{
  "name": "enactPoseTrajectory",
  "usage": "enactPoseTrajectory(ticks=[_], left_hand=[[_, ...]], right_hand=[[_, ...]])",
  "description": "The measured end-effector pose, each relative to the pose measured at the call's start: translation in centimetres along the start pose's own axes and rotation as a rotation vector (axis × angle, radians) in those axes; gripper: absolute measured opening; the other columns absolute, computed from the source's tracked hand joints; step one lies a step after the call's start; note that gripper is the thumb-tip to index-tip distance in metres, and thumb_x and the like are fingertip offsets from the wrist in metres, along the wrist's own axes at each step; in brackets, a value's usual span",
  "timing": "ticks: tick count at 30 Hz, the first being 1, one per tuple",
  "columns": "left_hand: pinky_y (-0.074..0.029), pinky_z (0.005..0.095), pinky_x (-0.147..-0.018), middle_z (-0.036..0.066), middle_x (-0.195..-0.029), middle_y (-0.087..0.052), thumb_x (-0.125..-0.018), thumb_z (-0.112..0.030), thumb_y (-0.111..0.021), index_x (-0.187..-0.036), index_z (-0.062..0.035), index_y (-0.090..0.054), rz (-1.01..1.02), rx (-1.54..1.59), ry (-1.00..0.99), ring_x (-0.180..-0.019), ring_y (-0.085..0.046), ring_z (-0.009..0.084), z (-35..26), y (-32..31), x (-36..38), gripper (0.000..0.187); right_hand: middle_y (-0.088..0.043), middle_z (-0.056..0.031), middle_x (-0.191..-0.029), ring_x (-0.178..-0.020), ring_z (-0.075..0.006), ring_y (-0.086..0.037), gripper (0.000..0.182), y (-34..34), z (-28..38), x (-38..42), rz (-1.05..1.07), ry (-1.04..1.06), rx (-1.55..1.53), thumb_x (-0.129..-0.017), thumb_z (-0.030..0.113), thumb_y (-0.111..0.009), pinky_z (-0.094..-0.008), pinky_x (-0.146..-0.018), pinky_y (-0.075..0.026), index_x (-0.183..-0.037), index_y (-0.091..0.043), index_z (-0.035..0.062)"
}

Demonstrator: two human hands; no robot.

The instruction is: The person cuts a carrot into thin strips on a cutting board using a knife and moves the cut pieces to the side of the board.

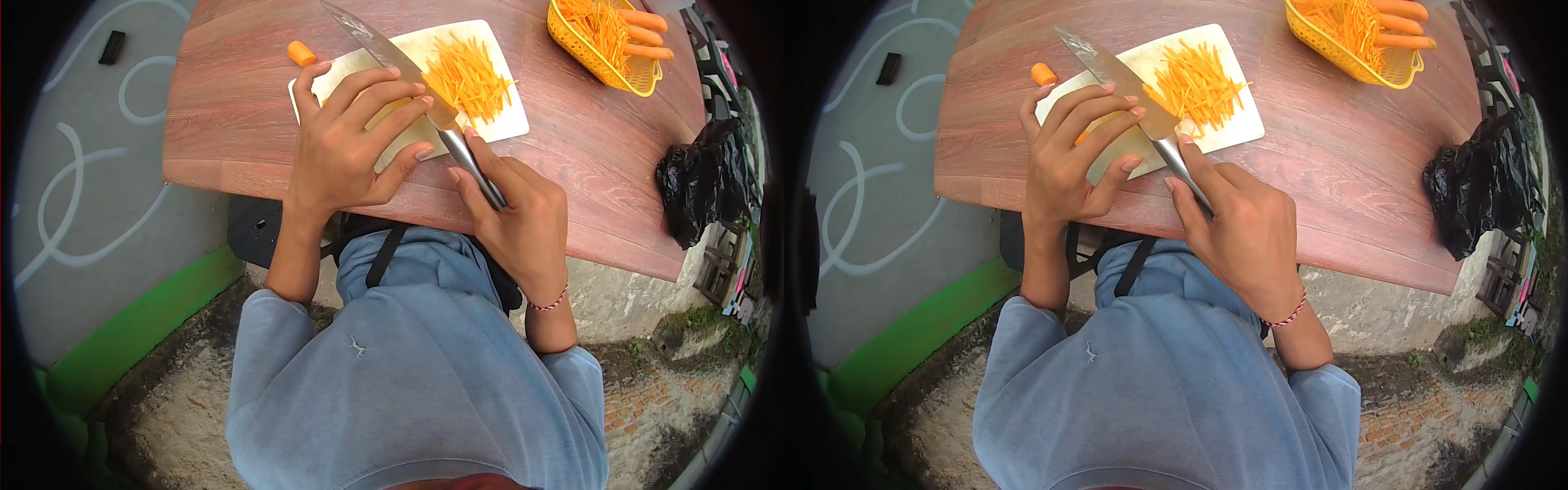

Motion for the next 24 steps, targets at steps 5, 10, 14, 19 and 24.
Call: enactPoseTrajectory(ticks=[5, 10, 14, 19, 24], left_hand=[[-0.027, 0.0612, -0.114, 0.000, -0.117, -0.074, -0.094, -0.054, -0.070, -0.114, -0.0141, -0.078, 0.148, -0.019, -0.064, -0.121, -0.065, 0.0206, -0.1, -2.5, -1.3, 0.045], [-0.023, 0.0625, -0.115, 0.003, -0.126, -0.074, -0.101, -0.062, -0.054, -0.123, -0.0122, -0.077, 0.257, -0.049, -0.083, -0.128, -0.064, 0.0239, -0.6, -4.3, -2.2, 0.059], [-0.026, 0.0579, -0.115, 0.002, -0.126, -0.075, -0.102, -0.051, -0.060, -0.122, -0.0115, -0.078, 0.085, -0.057, -0.094, -0.125, -0.065, 0.0243, -1.0, -1.7, -2.9, 0.048], [-0.037, 0.0431, -0.107, 0.001, -0.110, -0.077, -0.092, -0.017, -0.079, -0.112, -0.0129, -0.079, -0.155, -0.095, 0.017, -0.109, -0.069, 0.0205, 2.0, 3.4, -1.1, 0.020], [-0.048, 0.0404, -0.091, 0.006, -0.106, -0.076, -0.093, -0.015, -0.078, -0.108, -0.0068, -0.078, -0.022, -0.043, 0.546, -0.101, -0.068, 0.0275, 7.2, 4.2, 4.1, 0.017]], right_hand=[[-0.070, -0.0065, -0.080, -0.062, -0.0262, -0.068, 0.042, 0.2, 0.6, 0.4, -0.010, 0.101, 0.065, -0.092, 0.022, -0.080, -0.0398, -0.054, -0.052, -0.133, -0.075, 0.0129], [-0.071, -0.0058, -0.081, -0.062, -0.0264, -0.068, 0.041, 0.0, 0.3, 0.5, -0.010, 0.111, 0.059, -0.092, 0.021, -0.080, -0.0399, -0.054, -0.052, -0.132, -0.075, 0.0123], [-0.077, -0.0144, -0.090, -0.070, -0.0281, -0.074, 0.039, 0.5, 0.2, 0.4, 0.012, 0.042, 0.003, -0.090, 0.016, -0.084, -0.0371, -0.061, -0.056, -0.128, -0.078, 0.0082], [-0.076, -0.0173, -0.090, -0.068, -0.0333, -0.071, 0.037, -0.2, -1.4, 0.4, -0.020, 0.029, -0.265, -0.096, 0.019, -0.078, -0.0406, -0.062, -0.056, -0.129, -0.075, 0.0026], [-0.076, -0.0227, -0.091, -0.067, -0.0288, -0.071, 0.036, -1.7, -2.3, 0.1, 0.106, -0.148, -0.421, -0.100, 0.018, -0.076, -0.0362, -0.066, -0.056, -0.129, -0.074, -0.0021]])
Point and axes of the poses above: each hand's wrist, its own x-axis away from the middle knuckle, its own y-axis out of the back of the hand, z = x × y, the point moved 8 cm from there along -x, towards the middle knuckle
